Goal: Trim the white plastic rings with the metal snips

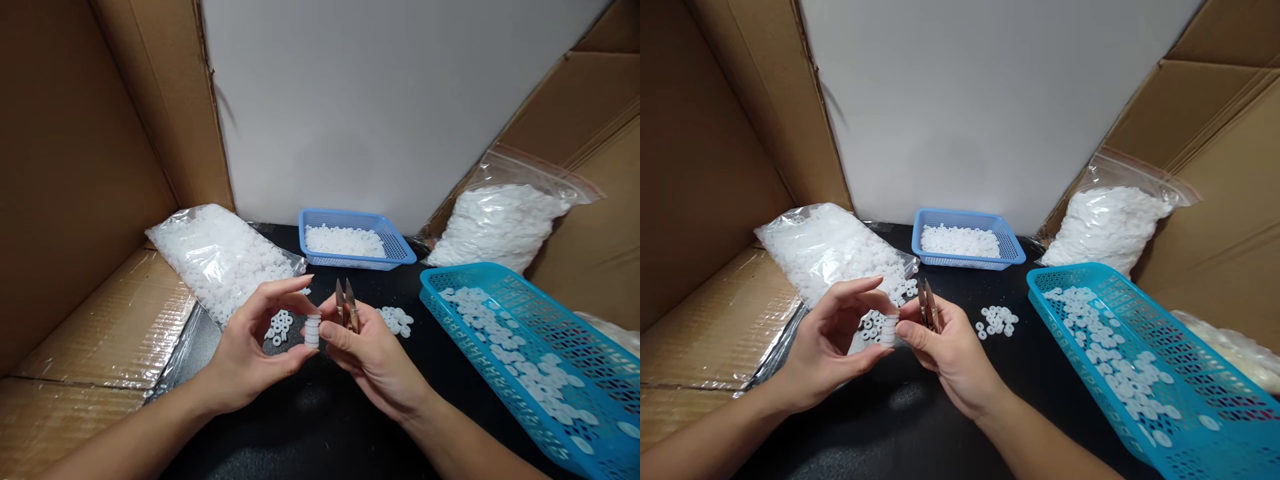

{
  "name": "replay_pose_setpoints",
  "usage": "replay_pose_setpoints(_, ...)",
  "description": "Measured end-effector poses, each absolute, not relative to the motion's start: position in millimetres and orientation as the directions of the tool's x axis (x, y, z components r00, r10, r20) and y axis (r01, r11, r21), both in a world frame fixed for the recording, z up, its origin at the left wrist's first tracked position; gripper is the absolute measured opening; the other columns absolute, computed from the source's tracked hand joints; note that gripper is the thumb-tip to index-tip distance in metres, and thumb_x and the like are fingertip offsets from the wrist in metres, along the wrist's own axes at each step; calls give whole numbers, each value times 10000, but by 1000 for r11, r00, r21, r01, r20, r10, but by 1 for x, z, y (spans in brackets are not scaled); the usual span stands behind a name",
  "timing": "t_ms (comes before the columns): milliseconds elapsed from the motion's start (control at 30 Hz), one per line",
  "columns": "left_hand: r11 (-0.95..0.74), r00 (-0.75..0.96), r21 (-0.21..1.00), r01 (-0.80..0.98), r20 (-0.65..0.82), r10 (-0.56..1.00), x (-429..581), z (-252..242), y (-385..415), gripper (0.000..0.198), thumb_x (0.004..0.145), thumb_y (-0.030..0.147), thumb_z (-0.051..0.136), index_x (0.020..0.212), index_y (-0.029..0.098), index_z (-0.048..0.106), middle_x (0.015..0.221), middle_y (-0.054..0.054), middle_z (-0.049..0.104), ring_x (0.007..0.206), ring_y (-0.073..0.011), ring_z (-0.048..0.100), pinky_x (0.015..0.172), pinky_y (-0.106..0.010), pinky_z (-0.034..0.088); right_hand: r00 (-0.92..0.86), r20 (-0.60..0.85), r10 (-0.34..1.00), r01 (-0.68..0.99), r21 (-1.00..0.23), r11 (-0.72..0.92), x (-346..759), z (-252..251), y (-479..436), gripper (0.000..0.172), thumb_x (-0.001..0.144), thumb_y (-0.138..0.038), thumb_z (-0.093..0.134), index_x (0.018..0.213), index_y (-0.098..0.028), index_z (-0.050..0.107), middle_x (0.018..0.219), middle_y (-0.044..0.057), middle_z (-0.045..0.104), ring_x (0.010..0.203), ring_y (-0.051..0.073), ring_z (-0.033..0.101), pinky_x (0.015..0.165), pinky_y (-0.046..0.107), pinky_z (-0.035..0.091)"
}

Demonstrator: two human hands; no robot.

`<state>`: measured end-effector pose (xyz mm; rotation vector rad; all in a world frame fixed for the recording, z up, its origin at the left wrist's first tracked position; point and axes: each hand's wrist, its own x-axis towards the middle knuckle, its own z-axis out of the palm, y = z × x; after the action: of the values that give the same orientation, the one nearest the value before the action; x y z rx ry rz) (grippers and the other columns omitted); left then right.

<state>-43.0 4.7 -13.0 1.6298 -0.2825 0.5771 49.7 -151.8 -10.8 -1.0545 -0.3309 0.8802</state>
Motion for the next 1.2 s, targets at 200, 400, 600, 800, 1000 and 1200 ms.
replay_pose_setpoints(200, -101, 861, 872, -479, 489, 140, -43, -14, 6, 719, 812, 50, 803, 1415, 380, 591, 1092, -4, 715, 1055, -142, 671, 997, -236, 511, 638, -110, 763, -424, -877, 228, 50, -8, -152, 419, 632, -409, 967, 777, -184, 644, 623, -83, 464, 481, 27, 262, 436, 199, 164)
replay_pose_setpoints(400, -50, 873, 884, -466, 468, 140, -42, -14, 7, 723, 808, 70, 820, 1412, 394, 591, 1098, 10, 712, 1069, -131, 665, 1007, -222, 506, 651, -80, 755, -374, -899, 227, 50, -7, -153, 428, 653, -438, 951, 784, -182, 635, 639, -75, 467, 504, 35, 277, 450, 197, 182)
replay_pose_setpoints(600, -54, 868, 880, -472, 474, 148, -42, -15, 6, 724, 803, 79, 827, 1414, 387, 590, 1090, 9, 721, 1061, -131, 673, 992, -217, 518, 631, -29, 775, -348, -903, 250, 51, -9, -153, 363, 802, -461, 850, 805, -185, 614, 545, -120, 320, 441, 29, 190, 409, 193, 145)
replay_pose_setpoints(800, -336, 784, 801, -495, 579, 226, -42, -18, 5, 704, 829, 73, 787, 1432, 367, 575, 1088, -14, 703, 1028, -151, 681, 986, -257, 528, 668, -19, 744, -239, -952, 190, 50, -13, -154, 496, 686, -482, 924, 994, -210, 646, 826, -19, 605, 537, 53, 383, 460, 191, 285)
replay_pose_setpoints(1000, -655, 594, 473, -590, 803, 45, -38, -21, 2, 849, 817, 5, 743, 1538, 350, 458, 1004, -43, 700, 893, -202, 685, 821, -328, 585, 746, -2, 665, -179, -964, 197, 37, -19, -144, 419, 643, -403, 951, 903, -219, 680, 828, -10, 648, 678, 126, 523, 589, 230, 437)
replay_pose_setpoints(1200, -577, 640, 570, -585, 761, 103, -40, -22, 3, 838, 790, 40, 812, 1498, 375, 515, 1010, -38, 712, 897, -203, 681, 835, -333, 579, 764, 123, 633, 8, -983, 182, 44, -19, -143, 283, 779, -463, 849, 837, -203, 750, 768, 11, 688, 707, 163, 583, 653, 280, 483)
